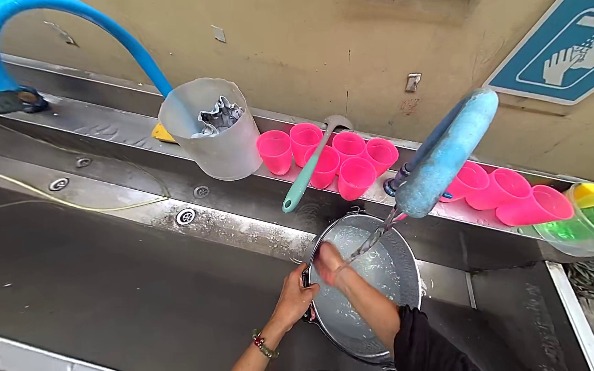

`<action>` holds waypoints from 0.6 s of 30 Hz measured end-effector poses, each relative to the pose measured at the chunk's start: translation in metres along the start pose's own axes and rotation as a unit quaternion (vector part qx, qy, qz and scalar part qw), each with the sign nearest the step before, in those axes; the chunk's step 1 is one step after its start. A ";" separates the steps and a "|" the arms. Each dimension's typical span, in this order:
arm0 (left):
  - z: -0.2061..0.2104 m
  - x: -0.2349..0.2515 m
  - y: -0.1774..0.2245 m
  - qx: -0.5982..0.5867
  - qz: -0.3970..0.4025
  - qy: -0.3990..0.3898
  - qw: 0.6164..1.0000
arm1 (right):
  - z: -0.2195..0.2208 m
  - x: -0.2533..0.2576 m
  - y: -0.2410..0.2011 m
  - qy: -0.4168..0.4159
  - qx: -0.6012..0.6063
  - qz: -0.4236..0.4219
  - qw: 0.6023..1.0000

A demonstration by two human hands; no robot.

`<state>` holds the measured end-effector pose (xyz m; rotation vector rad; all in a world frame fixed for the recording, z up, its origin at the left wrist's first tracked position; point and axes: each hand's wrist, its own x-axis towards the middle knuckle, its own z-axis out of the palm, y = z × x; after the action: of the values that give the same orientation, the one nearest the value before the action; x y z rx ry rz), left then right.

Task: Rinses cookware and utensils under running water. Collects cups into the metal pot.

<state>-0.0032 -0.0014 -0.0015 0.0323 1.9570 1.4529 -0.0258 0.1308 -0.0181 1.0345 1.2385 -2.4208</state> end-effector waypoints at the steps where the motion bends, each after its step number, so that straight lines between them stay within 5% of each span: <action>1: -0.001 0.000 0.000 -0.001 0.004 -0.001 1.000 | -0.006 -0.013 0.025 -0.063 -0.083 0.036 0.994; 4: 0.001 0.000 -0.001 0.001 0.000 0.003 1.000 | -0.061 -0.043 0.069 -0.228 -0.351 0.102 0.902; 8: 0.002 -0.001 0.002 -0.011 -0.008 0.010 1.000 | -0.143 -0.056 0.045 -0.319 -0.708 0.169 0.607; 11: 0.002 -0.002 0.003 -0.011 -0.018 0.008 1.000 | -0.182 -0.047 -0.004 -0.217 -0.857 0.173 0.435; 13: 0.001 -0.002 0.003 -0.002 -0.027 0.005 1.000 | -0.184 -0.023 -0.027 -0.126 -0.910 0.159 0.362; 15: -0.001 -0.002 0.003 -0.001 -0.026 0.005 1.000 | -0.177 0.009 -0.032 -0.069 -0.926 0.156 0.337; 18: -0.003 0.001 0.002 -0.002 -0.026 -0.002 1.000 | -0.144 0.043 -0.026 -0.040 -0.860 0.088 0.501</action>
<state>-0.0063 -0.0030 0.0002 -0.0169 1.9387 1.4225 0.0001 0.2634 -0.0881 0.2011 2.1918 -0.1339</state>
